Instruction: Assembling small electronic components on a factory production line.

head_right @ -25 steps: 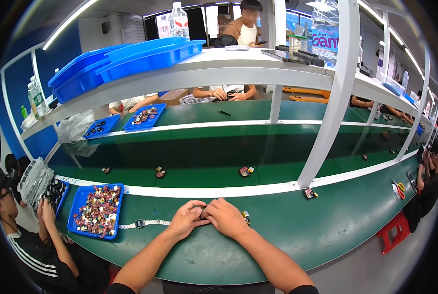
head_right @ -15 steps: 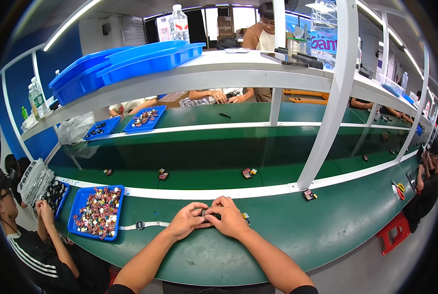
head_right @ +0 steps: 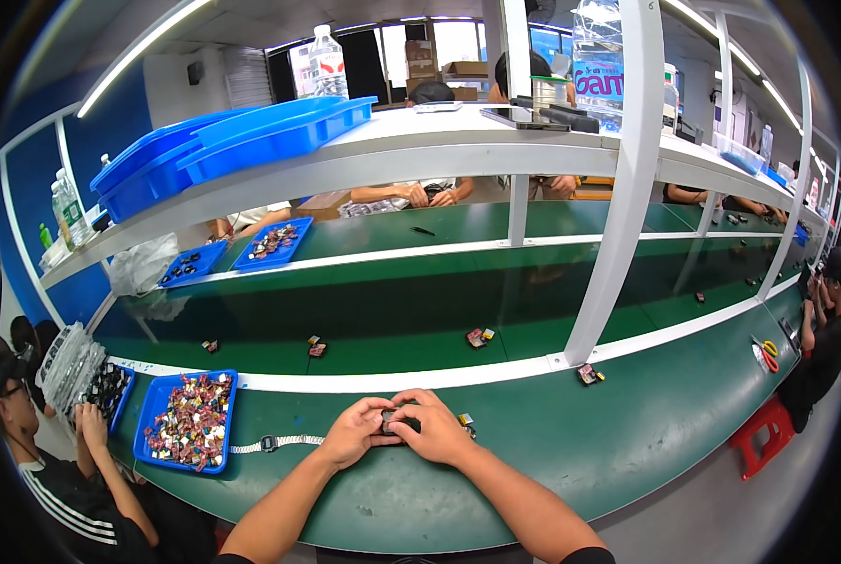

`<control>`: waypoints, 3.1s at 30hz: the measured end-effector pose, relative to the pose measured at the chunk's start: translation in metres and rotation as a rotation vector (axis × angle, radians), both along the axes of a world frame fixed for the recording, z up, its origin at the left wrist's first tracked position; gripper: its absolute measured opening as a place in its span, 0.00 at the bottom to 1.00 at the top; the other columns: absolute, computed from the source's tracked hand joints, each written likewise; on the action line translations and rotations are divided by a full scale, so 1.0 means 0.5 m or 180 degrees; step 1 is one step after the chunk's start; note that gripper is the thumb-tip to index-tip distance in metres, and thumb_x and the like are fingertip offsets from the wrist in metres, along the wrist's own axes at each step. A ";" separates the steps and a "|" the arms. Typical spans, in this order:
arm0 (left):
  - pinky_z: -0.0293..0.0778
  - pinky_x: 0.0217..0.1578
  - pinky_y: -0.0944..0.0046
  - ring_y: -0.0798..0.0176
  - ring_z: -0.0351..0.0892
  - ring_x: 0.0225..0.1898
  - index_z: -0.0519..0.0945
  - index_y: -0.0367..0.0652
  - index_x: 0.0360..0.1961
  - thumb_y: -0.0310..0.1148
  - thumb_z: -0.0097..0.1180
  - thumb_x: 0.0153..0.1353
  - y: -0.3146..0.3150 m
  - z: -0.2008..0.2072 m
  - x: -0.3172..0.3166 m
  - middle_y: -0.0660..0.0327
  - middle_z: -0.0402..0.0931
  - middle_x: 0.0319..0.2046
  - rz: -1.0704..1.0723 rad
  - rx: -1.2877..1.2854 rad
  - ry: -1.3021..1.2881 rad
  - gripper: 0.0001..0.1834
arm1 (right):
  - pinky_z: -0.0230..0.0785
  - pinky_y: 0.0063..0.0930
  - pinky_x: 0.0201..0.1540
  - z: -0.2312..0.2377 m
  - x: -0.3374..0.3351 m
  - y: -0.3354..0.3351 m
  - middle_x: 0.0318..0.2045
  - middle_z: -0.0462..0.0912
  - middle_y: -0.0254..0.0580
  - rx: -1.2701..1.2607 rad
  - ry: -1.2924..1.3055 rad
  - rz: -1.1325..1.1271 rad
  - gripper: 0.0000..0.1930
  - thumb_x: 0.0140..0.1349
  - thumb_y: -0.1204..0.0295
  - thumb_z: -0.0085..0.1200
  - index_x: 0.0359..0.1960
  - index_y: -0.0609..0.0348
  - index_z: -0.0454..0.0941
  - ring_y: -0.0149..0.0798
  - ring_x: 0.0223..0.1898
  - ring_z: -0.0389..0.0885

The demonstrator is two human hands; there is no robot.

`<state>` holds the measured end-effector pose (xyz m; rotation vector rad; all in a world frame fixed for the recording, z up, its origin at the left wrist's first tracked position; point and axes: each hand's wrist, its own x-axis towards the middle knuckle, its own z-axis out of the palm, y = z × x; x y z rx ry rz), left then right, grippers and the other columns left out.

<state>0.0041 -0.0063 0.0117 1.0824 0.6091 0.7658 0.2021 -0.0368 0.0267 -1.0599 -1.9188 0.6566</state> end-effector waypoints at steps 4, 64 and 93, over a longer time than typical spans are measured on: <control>0.76 0.56 0.54 0.63 0.76 0.52 0.67 0.39 0.57 0.30 0.43 0.73 0.006 -0.012 -0.003 0.56 0.73 0.51 0.0017 -0.0106 -0.0198 0.15 | 0.68 0.37 0.56 -0.005 -0.025 -0.010 0.49 0.77 0.41 0.0135 -0.0048 -0.0431 0.06 0.58 0.70 0.61 0.35 0.57 0.83 0.46 0.54 0.75; 0.72 0.59 0.51 0.60 0.75 0.56 0.68 0.41 0.54 0.30 0.46 0.72 0.000 -0.032 0.003 0.54 0.71 0.58 0.0094 0.0003 -0.1012 0.13 | 0.67 0.40 0.60 -0.001 -0.048 -0.019 0.53 0.78 0.43 0.0843 0.0223 -0.0766 0.10 0.52 0.78 0.60 0.37 0.57 0.85 0.48 0.58 0.72; 0.75 0.56 0.53 0.61 0.77 0.53 0.67 0.41 0.56 0.28 0.46 0.72 -0.001 -0.028 0.008 0.55 0.74 0.53 0.0362 -0.0216 -0.0673 0.14 | 0.74 0.30 0.37 0.005 -0.056 -0.007 0.35 0.80 0.37 0.1622 -0.0208 -0.0976 0.09 0.48 0.78 0.65 0.33 0.56 0.83 0.41 0.37 0.79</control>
